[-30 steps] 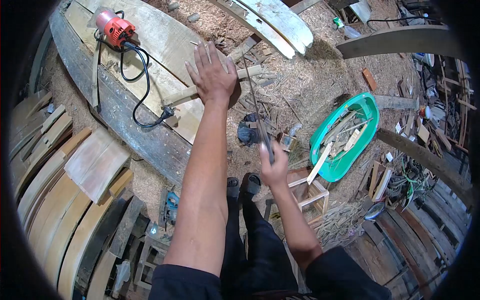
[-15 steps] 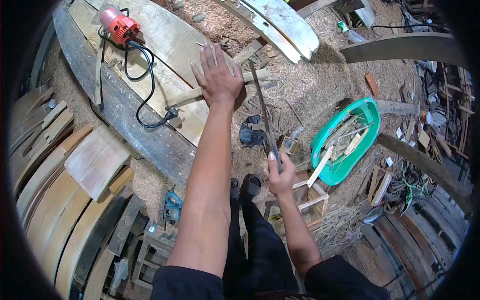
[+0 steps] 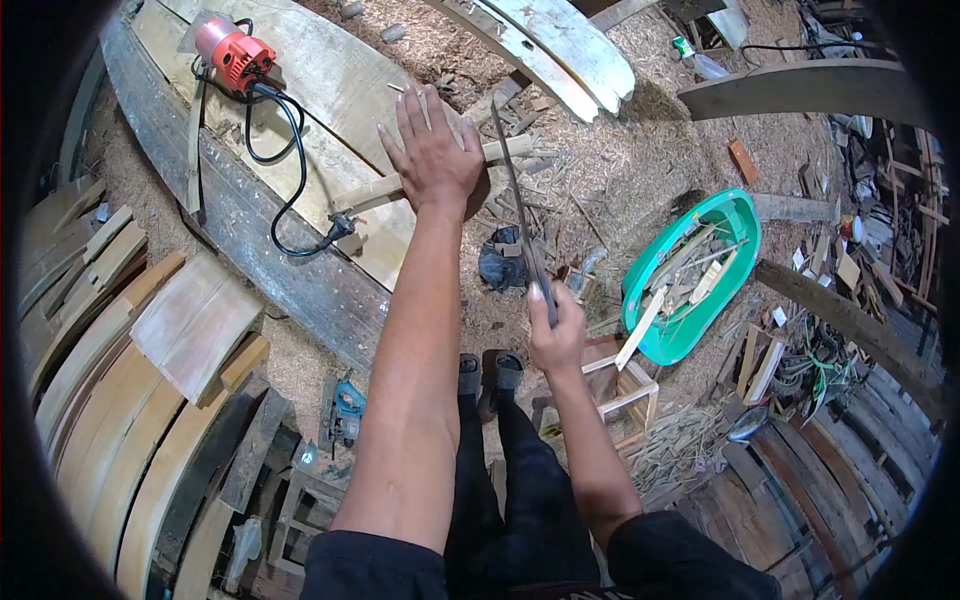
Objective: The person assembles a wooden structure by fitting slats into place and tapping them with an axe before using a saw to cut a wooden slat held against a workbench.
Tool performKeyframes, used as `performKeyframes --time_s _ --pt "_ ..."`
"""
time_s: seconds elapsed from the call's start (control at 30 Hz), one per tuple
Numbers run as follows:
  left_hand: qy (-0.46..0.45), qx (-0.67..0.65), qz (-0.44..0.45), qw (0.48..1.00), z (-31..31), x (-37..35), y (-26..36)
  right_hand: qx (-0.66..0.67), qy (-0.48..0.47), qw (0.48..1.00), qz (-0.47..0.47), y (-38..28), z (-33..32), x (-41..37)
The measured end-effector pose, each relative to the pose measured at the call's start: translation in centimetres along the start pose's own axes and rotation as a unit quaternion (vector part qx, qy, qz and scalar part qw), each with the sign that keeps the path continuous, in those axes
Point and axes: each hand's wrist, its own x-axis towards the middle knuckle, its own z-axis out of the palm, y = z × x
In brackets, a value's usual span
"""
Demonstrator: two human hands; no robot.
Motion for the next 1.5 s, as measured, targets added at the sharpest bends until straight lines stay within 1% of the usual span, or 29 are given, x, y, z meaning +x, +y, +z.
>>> performKeyframes --time_s 0.07,0.17,0.27,0.37,0.4,0.47,0.5,0.6,0.63,0.7,0.73,0.83,0.93,1.03,1.13,1.23,1.27,1.33,1.43,1.5 --pt "0.009 0.010 0.002 1.000 0.0 0.1 0.0 -0.011 0.004 0.999 -0.041 -1.1 1.2 3.6" --pt "0.012 0.016 0.003 1.000 -0.1 -0.1 0.0 -0.006 -0.025 0.999 -0.021 -2.0 1.4 5.5" --pt "0.006 0.009 0.001 1.000 0.0 -0.1 0.1 -0.001 -0.001 1.000 -0.028 0.0 0.4 0.7" --pt "0.012 0.006 0.000 1.000 -0.2 0.4 -0.1 0.026 -0.012 0.999 0.034 1.0 -0.6 -1.7" --pt "0.008 0.004 0.002 1.000 -0.1 0.0 0.0 0.021 -0.012 0.999 0.030 0.6 -0.5 -1.5" --pt "0.006 0.006 0.004 1.000 -0.2 0.1 0.1 0.013 -0.018 1.000 0.010 -1.0 0.6 2.1" --pt "0.002 0.009 0.005 1.000 -0.2 -0.1 -0.1 0.006 -0.009 0.999 -0.036 -1.5 1.4 3.9" --pt "0.007 0.017 0.005 1.000 0.0 -0.1 -0.1 0.013 -0.023 1.000 -0.014 -1.4 1.2 5.4" --pt "0.008 0.014 0.005 1.000 -0.1 -0.1 -0.1 0.007 -0.013 0.999 -0.045 -0.8 0.9 4.2" --pt "0.012 0.006 0.002 1.000 -0.1 0.0 0.0 0.000 -0.011 0.999 -0.033 1.3 -0.6 -0.2" --pt "0.012 0.007 0.003 1.000 -0.1 0.1 0.0 -0.002 -0.012 1.000 -0.029 1.1 -0.8 -1.0" --pt "0.008 0.020 0.006 1.000 -0.2 -0.2 -0.1 0.028 -0.016 0.999 0.032 -1.4 -0.6 -0.2" --pt "0.014 0.029 0.004 0.999 -0.1 0.0 -0.1 -0.014 -0.024 1.000 -0.005 -1.5 1.5 4.9" --pt "0.010 0.027 0.006 1.000 0.1 -0.1 -0.2 -0.015 -0.022 0.999 -0.033 -0.8 1.6 5.8" --pt "0.000 0.024 0.002 1.000 0.2 -0.1 0.0 -0.049 0.007 0.996 -0.074 1.0 -0.1 0.2" --pt "-0.011 0.008 -0.003 1.000 0.0 -0.1 -0.2 -0.001 -0.016 1.000 0.004 1.1 -0.8 -1.4" --pt "-0.013 0.006 -0.001 1.000 0.0 -0.2 -0.1 -0.007 -0.009 1.000 -0.011 1.3 -0.6 -0.9" --pt "-0.009 0.003 0.000 1.000 -0.1 -0.1 -0.1 -0.015 0.003 0.999 -0.046 -0.3 0.9 2.8" --pt "0.021 0.020 0.008 1.000 0.1 -0.2 -0.1 0.027 -0.030 0.999 0.009 -1.5 1.5 6.0" --pt "0.022 0.017 0.009 1.000 0.2 -0.2 -0.2 -0.001 -0.018 1.000 -0.009 -0.7 0.9 4.0"
